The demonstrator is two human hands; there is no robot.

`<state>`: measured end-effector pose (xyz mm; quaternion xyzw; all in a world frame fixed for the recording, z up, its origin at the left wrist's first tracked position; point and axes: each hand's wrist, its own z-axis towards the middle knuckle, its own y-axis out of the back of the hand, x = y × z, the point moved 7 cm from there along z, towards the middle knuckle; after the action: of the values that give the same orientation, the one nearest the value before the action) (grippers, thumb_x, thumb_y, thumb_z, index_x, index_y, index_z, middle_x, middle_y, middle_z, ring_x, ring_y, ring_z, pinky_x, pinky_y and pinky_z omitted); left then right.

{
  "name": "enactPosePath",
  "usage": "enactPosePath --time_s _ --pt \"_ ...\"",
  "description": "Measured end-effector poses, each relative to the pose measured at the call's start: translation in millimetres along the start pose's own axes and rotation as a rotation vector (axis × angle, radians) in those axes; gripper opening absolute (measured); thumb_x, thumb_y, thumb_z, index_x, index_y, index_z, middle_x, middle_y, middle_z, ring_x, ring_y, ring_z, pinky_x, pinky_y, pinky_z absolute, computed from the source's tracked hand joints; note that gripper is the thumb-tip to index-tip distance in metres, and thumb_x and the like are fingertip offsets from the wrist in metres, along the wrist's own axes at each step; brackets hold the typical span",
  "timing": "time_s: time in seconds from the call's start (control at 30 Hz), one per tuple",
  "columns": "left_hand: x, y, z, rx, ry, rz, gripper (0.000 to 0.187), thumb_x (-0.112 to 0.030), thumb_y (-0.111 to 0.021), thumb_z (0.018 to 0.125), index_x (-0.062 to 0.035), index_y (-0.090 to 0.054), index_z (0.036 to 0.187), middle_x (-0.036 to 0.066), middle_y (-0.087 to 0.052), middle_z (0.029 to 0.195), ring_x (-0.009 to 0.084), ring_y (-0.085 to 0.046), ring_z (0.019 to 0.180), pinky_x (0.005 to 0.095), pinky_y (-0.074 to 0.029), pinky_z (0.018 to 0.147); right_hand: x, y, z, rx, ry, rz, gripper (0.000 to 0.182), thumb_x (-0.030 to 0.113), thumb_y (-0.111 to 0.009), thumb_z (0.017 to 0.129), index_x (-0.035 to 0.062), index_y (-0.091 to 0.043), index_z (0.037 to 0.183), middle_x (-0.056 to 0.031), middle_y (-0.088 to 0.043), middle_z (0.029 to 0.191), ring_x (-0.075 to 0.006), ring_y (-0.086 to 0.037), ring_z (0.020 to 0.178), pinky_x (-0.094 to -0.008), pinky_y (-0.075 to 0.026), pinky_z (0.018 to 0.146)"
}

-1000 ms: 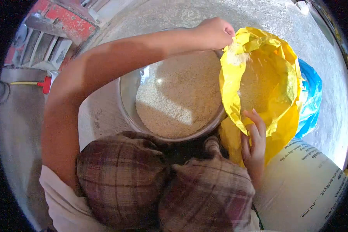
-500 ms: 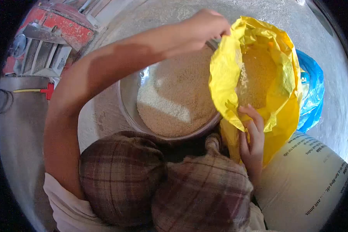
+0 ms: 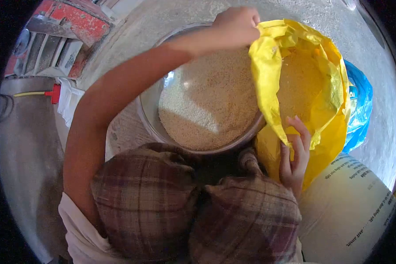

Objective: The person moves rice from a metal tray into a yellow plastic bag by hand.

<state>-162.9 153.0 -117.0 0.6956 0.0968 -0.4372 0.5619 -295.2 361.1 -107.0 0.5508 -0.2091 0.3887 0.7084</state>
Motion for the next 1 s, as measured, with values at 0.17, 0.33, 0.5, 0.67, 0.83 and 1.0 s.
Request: enactPosePath --time_s 0.17,0.33,0.5,0.67,0.83,1.0 --pt "-80.3 -35.5 -79.0 -0.211 -0.581 0.412 0.037 -0.017 -0.051 0.069 -0.0119 -0.045 0.105 0.009 -0.041 0.111 0.0249 -0.039 0.101 0.0393 -0.029 0.086 6.5 -29.6 7.4 0.246 -0.049 0.044 0.016 0.008 -0.052 0.066 -0.0004 -0.044 0.077 -0.0165 -0.045 0.1 -0.0313 -0.04 0.097 -0.0372 -0.03 0.085" --pt "-19.1 -104.5 -111.0 0.087 -0.604 0.625 0.041 -0.025 -0.049 0.071 -0.0173 -0.041 0.111 0.004 -0.034 0.12 0.0183 -0.033 0.11 0.0427 -0.015 0.094 -16.3 -87.8 -3.2 0.601 -0.168 -0.094 0.03 0.024 -0.055 0.068 0.0023 -0.044 0.085 -0.0159 -0.044 0.103 -0.0278 -0.04 0.098 -0.0395 -0.027 0.087" --pt "-0.7 -110.9 -118.6 -0.037 -0.568 0.597 0.04 -0.026 -0.051 0.068 -0.0182 -0.045 0.107 0.005 -0.037 0.117 0.0172 -0.034 0.109 0.0423 -0.014 0.095 -6.7 -105.5 -6.7 0.554 0.07 -0.234 0.033 0.03 -0.054 0.069 0.0015 -0.046 0.085 -0.0162 -0.045 0.101 -0.0302 -0.039 0.101 -0.0413 -0.025 0.089" --pt "10.5 -68.5 -119.1 -0.246 -0.599 0.371 0.029 -0.016 -0.051 0.071 -0.0129 -0.051 0.1 0.006 -0.047 0.104 0.02 -0.043 0.099 0.0375 -0.029 0.088 5.4 -95.7 15.8 0.487 -0.053 0.017 0.022 0.019 -0.052 0.072 0.0001 -0.048 0.082 -0.016 -0.049 0.094 -0.0298 -0.044 0.092 -0.0364 -0.033 0.08" --pt "99.4 -23.2 -151.0 -0.702 -0.097 -0.012 0.018 -0.008 -0.052 0.07 -0.0073 -0.054 0.087 0.009 -0.052 0.089 0.025 -0.048 0.086 0.0333 -0.037 0.076 45.4 -85.6 55.0 0.357 -0.044 0.304 0.013 0.01 -0.05 0.073 -0.001 -0.049 0.078 -0.0152 -0.052 0.081 -0.0278 -0.05 0.079 -0.0324 -0.038 0.07" --pt "217.8 -40.5 -184.9 -0.497 0.151 0.493 0.028 -0.024 -0.052 0.069 -0.0055 -0.051 0.091 0.014 -0.048 0.097 0.0297 -0.044 0.09 0.0382 -0.035 0.078 60.4 -180.6 115.4 0.528 0.21 0.582 0.029 0.027 -0.043 0.077 -0.0004 -0.05 0.078 -0.0167 -0.052 0.078 -0.0278 -0.051 0.074 -0.0351 -0.039 0.068"
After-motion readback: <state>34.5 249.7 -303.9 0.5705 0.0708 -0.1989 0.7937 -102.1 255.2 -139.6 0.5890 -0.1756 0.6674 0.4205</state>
